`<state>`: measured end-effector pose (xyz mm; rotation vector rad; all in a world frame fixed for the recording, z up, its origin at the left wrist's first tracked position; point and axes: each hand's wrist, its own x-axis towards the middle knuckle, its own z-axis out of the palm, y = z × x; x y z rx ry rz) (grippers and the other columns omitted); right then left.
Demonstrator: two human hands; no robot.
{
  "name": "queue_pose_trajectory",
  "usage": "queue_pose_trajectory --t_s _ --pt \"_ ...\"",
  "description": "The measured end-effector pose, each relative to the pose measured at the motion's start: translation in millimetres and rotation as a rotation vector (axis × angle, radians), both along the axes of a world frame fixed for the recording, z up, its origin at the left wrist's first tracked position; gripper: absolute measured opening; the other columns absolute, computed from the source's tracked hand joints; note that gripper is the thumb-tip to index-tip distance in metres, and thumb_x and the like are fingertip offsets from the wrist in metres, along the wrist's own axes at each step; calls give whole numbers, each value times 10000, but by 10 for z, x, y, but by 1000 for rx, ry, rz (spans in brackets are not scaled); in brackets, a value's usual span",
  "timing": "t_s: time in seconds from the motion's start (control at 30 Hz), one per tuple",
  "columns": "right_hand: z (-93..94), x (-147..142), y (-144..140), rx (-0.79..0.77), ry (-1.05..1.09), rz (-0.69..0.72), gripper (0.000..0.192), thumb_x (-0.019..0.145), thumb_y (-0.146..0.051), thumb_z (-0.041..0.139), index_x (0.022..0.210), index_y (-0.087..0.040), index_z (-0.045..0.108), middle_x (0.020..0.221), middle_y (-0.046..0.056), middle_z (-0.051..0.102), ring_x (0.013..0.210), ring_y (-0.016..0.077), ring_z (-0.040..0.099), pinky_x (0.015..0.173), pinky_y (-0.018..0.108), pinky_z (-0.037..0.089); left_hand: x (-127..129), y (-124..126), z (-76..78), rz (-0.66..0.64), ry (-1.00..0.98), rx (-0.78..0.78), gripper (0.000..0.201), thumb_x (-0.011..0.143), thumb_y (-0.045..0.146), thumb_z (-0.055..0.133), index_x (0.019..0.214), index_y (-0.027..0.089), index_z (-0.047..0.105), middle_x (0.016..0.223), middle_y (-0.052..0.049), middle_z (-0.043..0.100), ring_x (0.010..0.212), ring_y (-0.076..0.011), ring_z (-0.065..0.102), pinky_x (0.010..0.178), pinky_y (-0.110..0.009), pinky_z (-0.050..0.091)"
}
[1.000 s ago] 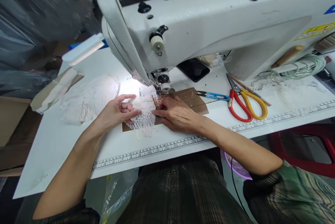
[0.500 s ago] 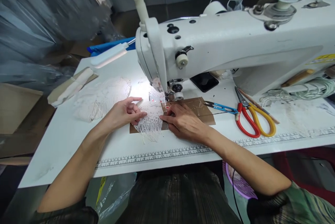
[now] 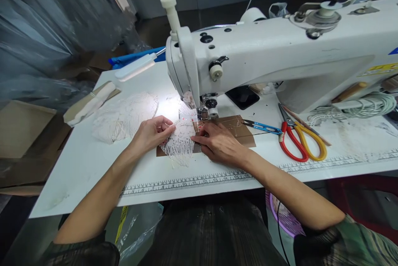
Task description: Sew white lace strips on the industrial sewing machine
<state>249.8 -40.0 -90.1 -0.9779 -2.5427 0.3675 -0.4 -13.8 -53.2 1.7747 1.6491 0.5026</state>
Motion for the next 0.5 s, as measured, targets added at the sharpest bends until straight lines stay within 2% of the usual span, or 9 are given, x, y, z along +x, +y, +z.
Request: queue_pose_trajectory --t_s 0.07,0.17,0.33,0.4,0.5 --pt "-3 4 2 5 -2 2 368 928 -175 481 1238 -210 676 1098 130 596 1005 252 562 869 454 490 -3 -7 3 6 -19 4 164 833 321 613 936 194 610 628 39 638 517 -120 599 549 -256 476" --pt "-12 7 3 15 -1 8 363 934 -183 487 1246 -217 669 1090 127 590 998 249 558 868 451 498 -18 -16 32 -1 -17 17 254 820 261 589 1065 197 567 606 62 606 509 -119 580 559 -254 469" --pt "-17 2 -4 36 2 8 354 935 -175 501 1248 -213 662 1072 129 582 1004 257 554 877 473 503 -26 -25 53 -59 29 38 342 859 265 557 1191 186 531 640 54 608 538 -123 573 590 -268 472" --pt "-16 2 -5 35 8 8 352 936 -176 504 1250 -214 657 1082 132 575 1014 259 550 884 478 501 -30 -21 34 -72 66 106 366 884 269 544 1238 179 523 653 43 616 559 -123 570 599 -269 467" --pt "-13 9 0 28 19 9 354 935 -180 507 1254 -218 654 1097 134 566 1031 263 545 890 482 497 -31 -7 -12 -109 202 339 344 934 333 521 1239 179 566 767 -12 665 625 -135 586 590 -276 454"
